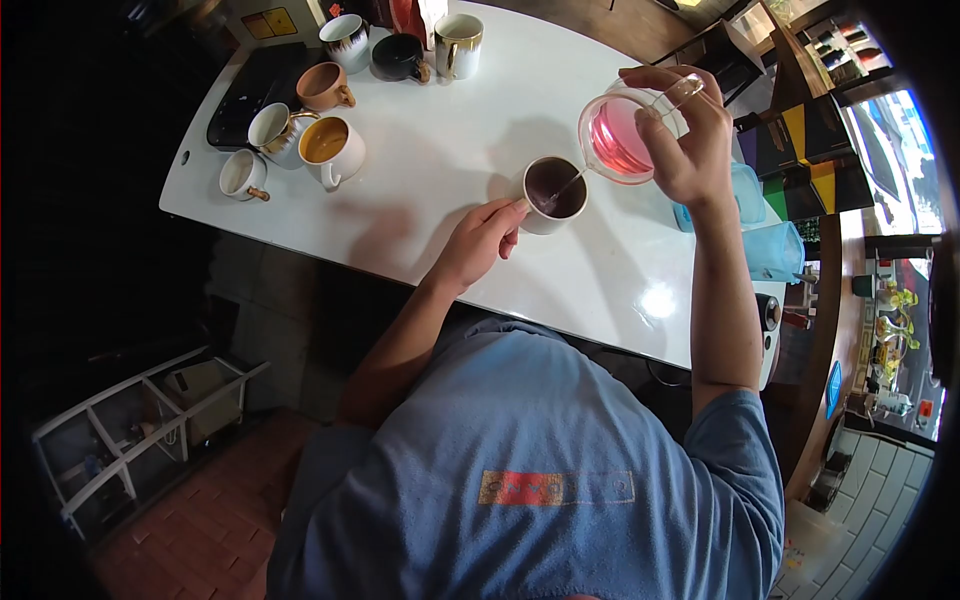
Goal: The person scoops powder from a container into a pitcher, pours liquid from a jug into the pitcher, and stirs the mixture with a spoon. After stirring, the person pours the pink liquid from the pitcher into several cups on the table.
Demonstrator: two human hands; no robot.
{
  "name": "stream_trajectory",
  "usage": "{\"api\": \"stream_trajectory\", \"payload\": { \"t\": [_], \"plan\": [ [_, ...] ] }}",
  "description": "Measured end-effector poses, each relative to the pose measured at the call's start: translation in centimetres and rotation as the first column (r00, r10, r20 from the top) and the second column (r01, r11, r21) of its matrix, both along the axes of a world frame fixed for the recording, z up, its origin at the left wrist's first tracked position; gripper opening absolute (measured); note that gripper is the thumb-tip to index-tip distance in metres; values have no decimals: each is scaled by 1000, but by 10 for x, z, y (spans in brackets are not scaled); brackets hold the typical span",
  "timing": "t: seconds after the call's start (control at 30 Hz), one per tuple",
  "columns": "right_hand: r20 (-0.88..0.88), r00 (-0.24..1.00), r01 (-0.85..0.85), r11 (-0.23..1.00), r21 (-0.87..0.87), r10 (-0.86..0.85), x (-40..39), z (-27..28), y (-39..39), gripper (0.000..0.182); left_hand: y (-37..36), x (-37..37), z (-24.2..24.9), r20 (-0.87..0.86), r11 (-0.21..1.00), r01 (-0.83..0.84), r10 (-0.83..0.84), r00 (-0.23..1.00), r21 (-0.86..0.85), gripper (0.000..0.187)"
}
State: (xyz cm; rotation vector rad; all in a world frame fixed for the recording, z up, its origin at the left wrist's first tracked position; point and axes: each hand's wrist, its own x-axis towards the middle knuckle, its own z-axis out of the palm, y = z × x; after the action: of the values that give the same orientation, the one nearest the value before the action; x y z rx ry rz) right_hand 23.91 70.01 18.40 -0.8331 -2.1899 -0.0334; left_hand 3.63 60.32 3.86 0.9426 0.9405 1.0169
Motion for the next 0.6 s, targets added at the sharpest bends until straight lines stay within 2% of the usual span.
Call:
{"api": "stream_trajectory", "payload": {
  "t": [0.6],
  "plan": [
    [13, 1000, 15, 1000, 9, -15, 13, 3, -7, 27, -4, 12, -5, -6, 999, 32, -32, 999, 14, 29]
  ]
}}
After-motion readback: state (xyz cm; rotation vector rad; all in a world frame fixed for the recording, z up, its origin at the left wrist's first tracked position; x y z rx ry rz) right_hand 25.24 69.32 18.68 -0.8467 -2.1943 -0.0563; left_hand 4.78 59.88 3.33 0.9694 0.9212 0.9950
